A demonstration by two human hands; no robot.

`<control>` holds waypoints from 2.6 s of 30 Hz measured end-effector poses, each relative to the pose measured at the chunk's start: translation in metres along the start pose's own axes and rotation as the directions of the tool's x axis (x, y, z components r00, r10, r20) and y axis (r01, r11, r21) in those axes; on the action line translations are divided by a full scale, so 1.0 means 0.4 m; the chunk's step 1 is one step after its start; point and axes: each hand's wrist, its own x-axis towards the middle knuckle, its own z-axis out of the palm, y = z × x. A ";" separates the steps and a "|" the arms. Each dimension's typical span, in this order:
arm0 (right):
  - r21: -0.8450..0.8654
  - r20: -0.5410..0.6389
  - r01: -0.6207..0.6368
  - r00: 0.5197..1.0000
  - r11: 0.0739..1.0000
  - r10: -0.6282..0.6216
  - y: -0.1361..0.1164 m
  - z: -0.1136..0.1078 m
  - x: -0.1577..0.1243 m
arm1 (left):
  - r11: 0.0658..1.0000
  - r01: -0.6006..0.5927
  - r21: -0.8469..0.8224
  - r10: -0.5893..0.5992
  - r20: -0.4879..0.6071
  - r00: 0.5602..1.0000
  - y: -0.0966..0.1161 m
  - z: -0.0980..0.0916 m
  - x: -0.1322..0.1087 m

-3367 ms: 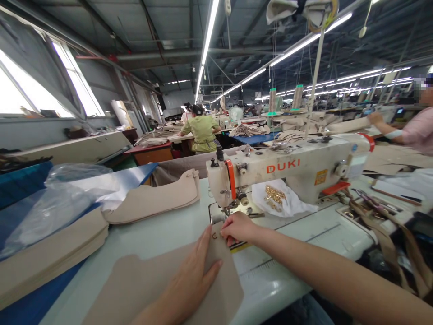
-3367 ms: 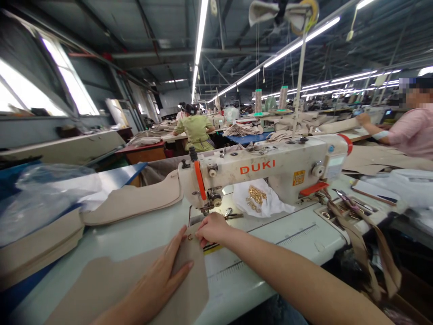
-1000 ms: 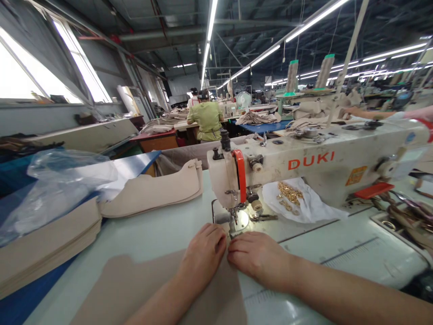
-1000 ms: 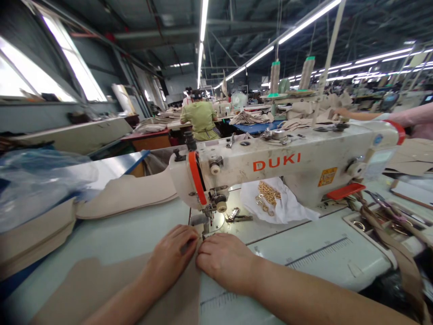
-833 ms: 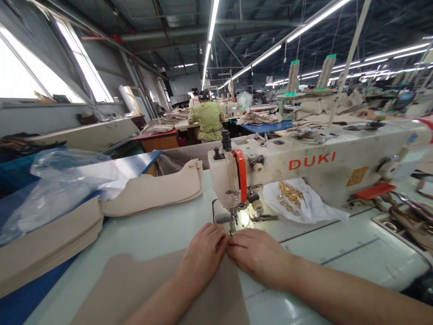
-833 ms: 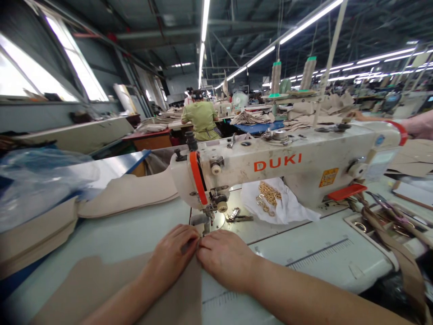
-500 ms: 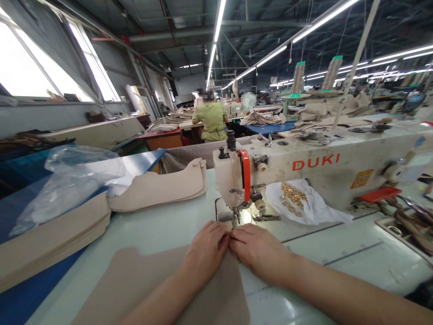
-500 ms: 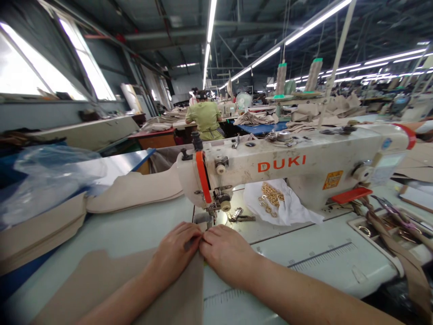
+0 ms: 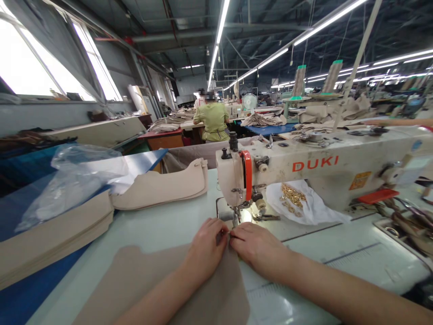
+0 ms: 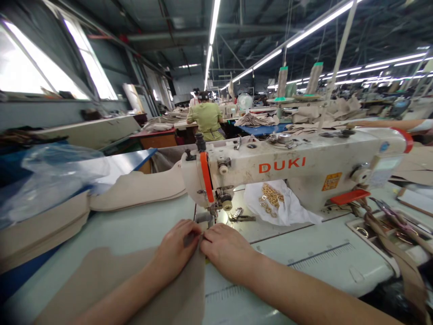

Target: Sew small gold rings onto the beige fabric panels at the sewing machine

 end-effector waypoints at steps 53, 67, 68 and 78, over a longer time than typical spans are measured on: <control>0.066 -0.041 -0.007 0.999 0.998 0.009 0.000 0.010 -0.023 | 0.966 -0.231 0.118 0.234 -0.013 0.972 -0.023 0.018 -0.003; -0.022 0.029 0.000 1.000 1.000 0.000 -0.003 -0.008 -0.005 | 0.972 -0.231 0.049 0.232 -0.003 0.973 -0.014 -0.001 -0.024; -0.031 0.031 0.005 1.000 1.000 -0.004 -0.001 -0.008 -0.007 | 0.972 -0.229 0.049 0.229 -0.004 0.973 -0.011 0.001 -0.024; -0.077 0.076 0.013 0.997 0.997 -0.007 0.047 -0.025 -0.035 | 0.973 -0.231 0.019 0.231 -0.003 0.973 -0.006 0.052 0.017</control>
